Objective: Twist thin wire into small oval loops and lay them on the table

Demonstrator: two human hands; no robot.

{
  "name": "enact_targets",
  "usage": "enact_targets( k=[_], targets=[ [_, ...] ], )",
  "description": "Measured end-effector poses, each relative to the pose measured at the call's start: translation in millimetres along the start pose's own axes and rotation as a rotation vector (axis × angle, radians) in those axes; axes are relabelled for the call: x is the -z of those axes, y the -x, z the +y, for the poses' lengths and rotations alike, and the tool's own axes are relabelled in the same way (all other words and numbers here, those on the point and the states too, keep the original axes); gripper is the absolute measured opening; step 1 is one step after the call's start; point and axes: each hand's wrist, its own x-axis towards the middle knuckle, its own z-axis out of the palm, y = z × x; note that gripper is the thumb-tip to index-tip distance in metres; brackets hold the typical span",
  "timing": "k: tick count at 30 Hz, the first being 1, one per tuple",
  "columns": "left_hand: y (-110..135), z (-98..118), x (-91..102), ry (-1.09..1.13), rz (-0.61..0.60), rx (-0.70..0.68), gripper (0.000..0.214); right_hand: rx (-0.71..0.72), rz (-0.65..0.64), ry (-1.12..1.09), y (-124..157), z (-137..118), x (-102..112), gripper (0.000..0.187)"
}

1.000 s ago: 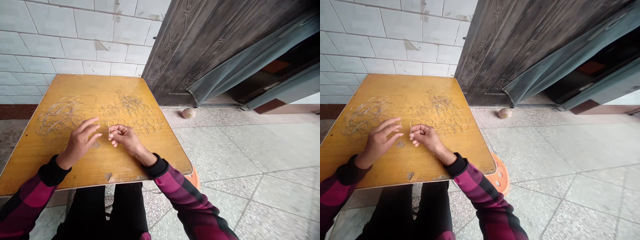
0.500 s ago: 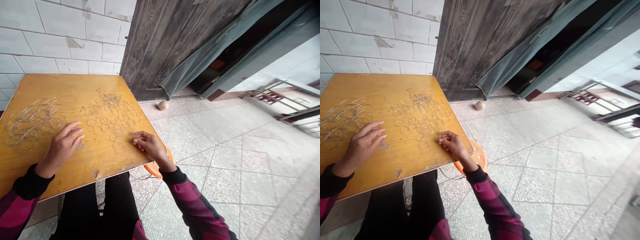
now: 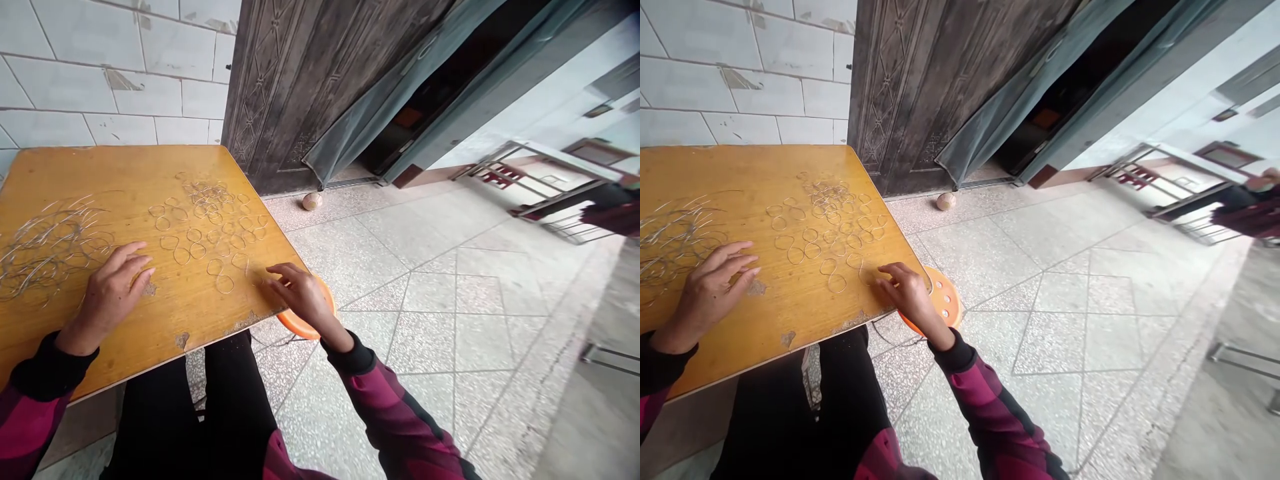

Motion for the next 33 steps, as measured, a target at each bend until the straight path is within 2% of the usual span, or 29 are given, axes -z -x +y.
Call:
enact_targets(
  k=[3,5,7,10,12,17,22,25,28,29,30,32,33],
  targets=[
    [0,-2,-0.1,0.000,0.015,0.005,0.015,0.238,0.051,0.097,6,-1,-10,0.027],
    [0,-3,-0.1,-0.006,0.026,0.007,0.015,0.366,0.000,0.185,8,-6,-21,0.032],
    [-1,-4,-0.1,-0.013,0.030,0.010,0.015,0.433,-0.085,0.301,9,-15,-34,0.042],
    [-1,-6,-0.4,-0.029,0.028,0.009,0.014,0.458,-0.210,0.423,9,-28,-51,0.068],
    [0,-8,-0.9,-0.040,0.033,0.001,0.014,0.449,-0.250,0.450,8,-34,-59,0.077],
    [3,-13,-3.5,-0.051,0.036,-0.012,0.015,0.431,-0.277,0.445,6,-35,-63,0.081],
    [1,-13,-1.4,-0.024,0.048,0.037,0.017,0.433,-0.234,0.410,9,-29,-60,0.084],
    [-6,-14,18.1,0.001,0.092,0.126,0.017,0.472,-0.120,0.289,15,-30,-60,0.072],
    [-10,-20,54.4,0.008,0.234,0.300,0.021,0.517,0.011,0.085,25,-37,-64,0.050],
    [-9,-24,67.6,0.001,0.241,0.357,0.024,0.522,0.024,0.015,29,-40,-66,0.043],
    [-6,-29,80.0,-0.014,0.242,0.392,0.027,0.531,0.032,-0.049,32,-45,-68,0.038],
    [5,-38,99.5,-0.070,0.171,0.473,0.029,0.565,0.045,-0.158,39,-54,-75,0.031],
    [13,-42,105.5,-0.115,0.096,0.510,0.028,0.583,0.048,-0.199,41,-59,-79,0.029]
  ],
)
